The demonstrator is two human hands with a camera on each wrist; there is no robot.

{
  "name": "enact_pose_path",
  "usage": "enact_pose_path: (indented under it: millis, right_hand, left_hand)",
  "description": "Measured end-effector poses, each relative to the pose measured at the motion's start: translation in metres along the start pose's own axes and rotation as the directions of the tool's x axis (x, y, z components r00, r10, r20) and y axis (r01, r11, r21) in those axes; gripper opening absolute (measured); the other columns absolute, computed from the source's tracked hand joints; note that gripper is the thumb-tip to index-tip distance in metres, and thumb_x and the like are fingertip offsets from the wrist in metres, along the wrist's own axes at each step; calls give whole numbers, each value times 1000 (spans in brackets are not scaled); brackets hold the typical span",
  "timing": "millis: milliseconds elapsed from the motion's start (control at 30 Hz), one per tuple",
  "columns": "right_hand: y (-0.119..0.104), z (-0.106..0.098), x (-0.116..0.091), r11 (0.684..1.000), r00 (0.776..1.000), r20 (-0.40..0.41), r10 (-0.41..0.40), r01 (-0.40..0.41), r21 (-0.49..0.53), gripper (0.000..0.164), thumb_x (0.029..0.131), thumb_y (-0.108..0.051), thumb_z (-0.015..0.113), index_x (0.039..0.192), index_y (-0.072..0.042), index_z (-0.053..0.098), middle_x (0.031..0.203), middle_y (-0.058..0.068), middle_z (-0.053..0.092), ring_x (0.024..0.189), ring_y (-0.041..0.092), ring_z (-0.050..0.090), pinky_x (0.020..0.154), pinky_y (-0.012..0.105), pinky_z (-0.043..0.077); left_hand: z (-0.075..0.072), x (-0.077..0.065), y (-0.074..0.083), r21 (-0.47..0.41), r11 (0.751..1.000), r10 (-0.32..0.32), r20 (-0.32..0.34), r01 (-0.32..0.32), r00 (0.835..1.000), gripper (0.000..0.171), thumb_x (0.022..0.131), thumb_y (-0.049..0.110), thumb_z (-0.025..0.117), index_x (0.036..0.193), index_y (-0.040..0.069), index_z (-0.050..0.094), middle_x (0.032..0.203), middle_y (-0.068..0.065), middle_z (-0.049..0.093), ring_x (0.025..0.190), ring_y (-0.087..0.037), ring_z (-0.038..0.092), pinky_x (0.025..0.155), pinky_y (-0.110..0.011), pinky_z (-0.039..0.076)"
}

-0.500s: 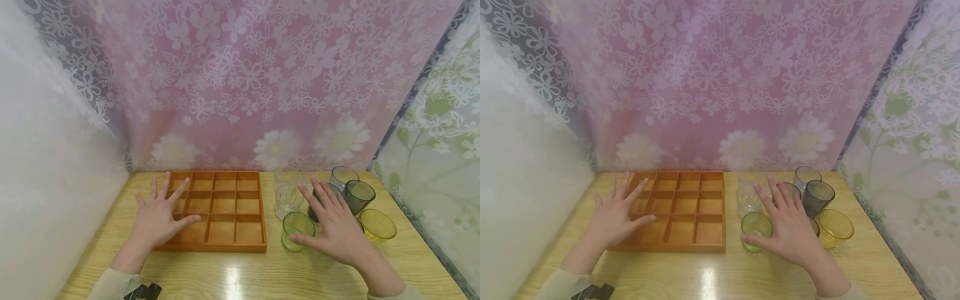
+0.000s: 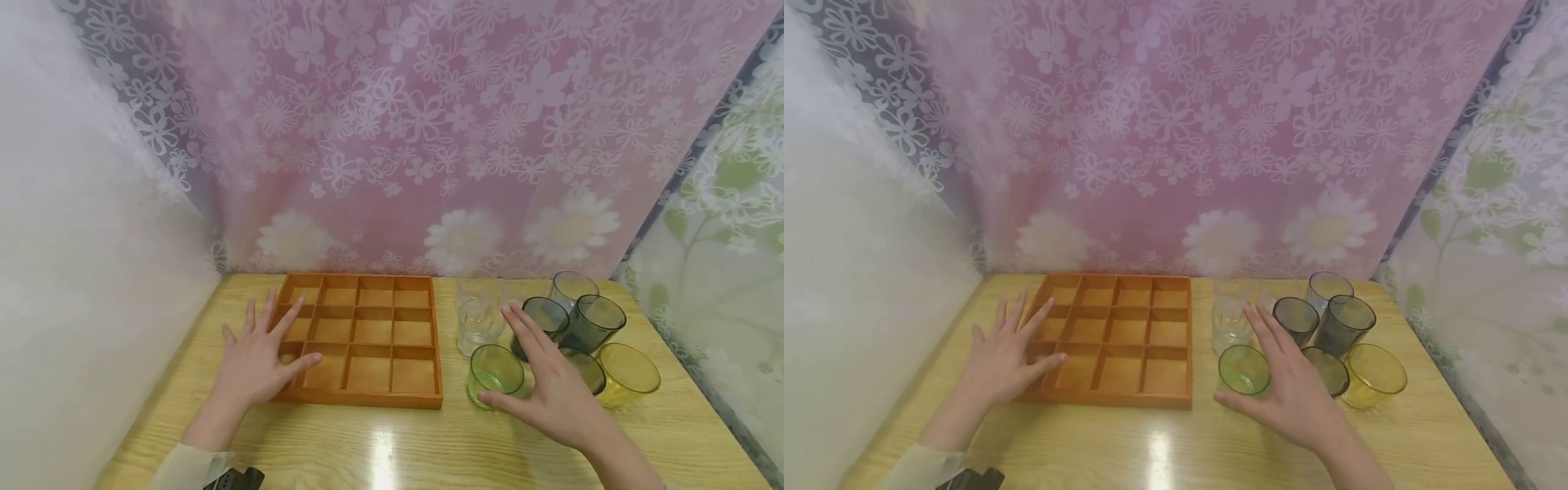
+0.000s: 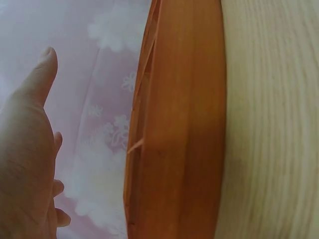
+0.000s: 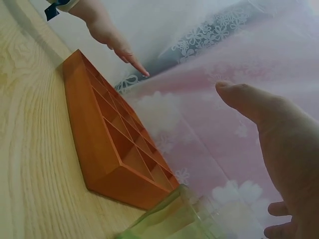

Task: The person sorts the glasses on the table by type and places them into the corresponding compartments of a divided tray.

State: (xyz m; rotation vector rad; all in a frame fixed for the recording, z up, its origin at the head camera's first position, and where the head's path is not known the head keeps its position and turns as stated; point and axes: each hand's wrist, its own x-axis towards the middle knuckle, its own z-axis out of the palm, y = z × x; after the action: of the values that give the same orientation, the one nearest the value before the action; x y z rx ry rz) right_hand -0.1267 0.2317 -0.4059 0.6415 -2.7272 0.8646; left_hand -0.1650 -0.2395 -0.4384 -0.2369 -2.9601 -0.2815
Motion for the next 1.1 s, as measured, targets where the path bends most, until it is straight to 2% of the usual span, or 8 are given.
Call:
enact_pose_path:
  millis: [167, 300, 500, 667, 867, 1033, 1100]
  right_hand:
    - [2, 9, -3, 996, 999, -35, 15, -12, 92, 118, 83, -46, 92, 170, -36, 15, 175, -2, 17, 152, 42, 31, 100, 77, 40]
    - [3, 16, -5, 989, 997, -51, 51, -43, 143, 118, 81, -45, 93, 170, -37, 16, 173, -2, 22, 153, 40, 31, 104, 75, 39]
    - [5, 28, -8, 981, 994, -72, 81, -67, 181, 120, 78, -45, 96, 170, -34, 19, 172, -1, 27, 151, 36, 35, 107, 66, 42]
    - [8, 38, -11, 972, 988, -90, 127, -107, 208, 120, 77, -44, 97, 169, -32, 22, 171, 3, 29, 149, 41, 36, 106, 71, 39]
    - [11, 50, -15, 958, 972, -114, 207, -178, 225, 118, 76, -44, 97, 168, -19, 26, 163, 16, 39, 146, 44, 39, 105, 74, 38]
    - [13, 58, -17, 934, 950, -147, 274, -226, 277, 117, 74, -38, 99, 164, -9, 29, 161, 18, 41, 144, 43, 41, 106, 70, 39]
    - [15, 62, -17, 924, 943, -156, 293, -237, 300, 117, 74, -36, 100, 162, -7, 30, 161, 18, 41, 144, 41, 41, 107, 66, 38]
  left_hand:
    - [7, -4, -7, -24, 999, -28, 9, 28, 1000, 103, 88, 89, 50, 169, 45, 5, 177, -12, -3, 154, -58, 5, 103, -92, 3]
    - [11, -7, -13, -52, 998, -45, 10, 45, 999, 101, 91, 86, 51, 170, 44, 5, 177, -12, -2, 154, -58, 5, 102, -92, 3]
    - [17, -11, -20, -89, 994, -65, 18, 66, 998, 100, 93, 84, 52, 170, 43, 5, 176, -15, 1, 154, -59, 8, 102, -93, 8]
    - [22, -14, -23, -115, 990, -77, 26, 79, 997, 99, 94, 82, 52, 170, 41, 6, 176, -15, 1, 153, -60, 11, 102, -92, 9]
    - [28, -18, -27, -152, 983, -96, 36, 101, 995, 97, 96, 79, 53, 171, 37, 8, 176, -17, 2, 152, -60, 13, 103, -91, 12]
    - [33, -20, -31, -197, 974, -107, 21, 109, 994, 92, 100, 73, 51, 172, 32, 12, 174, -23, 8, 150, -61, 19, 107, -86, 21]
    - [35, -20, -32, -226, 967, -120, 11, 119, 993, 90, 101, 73, 51, 172, 31, 14, 174, -23, 10, 147, -63, 25, 102, -83, 34]
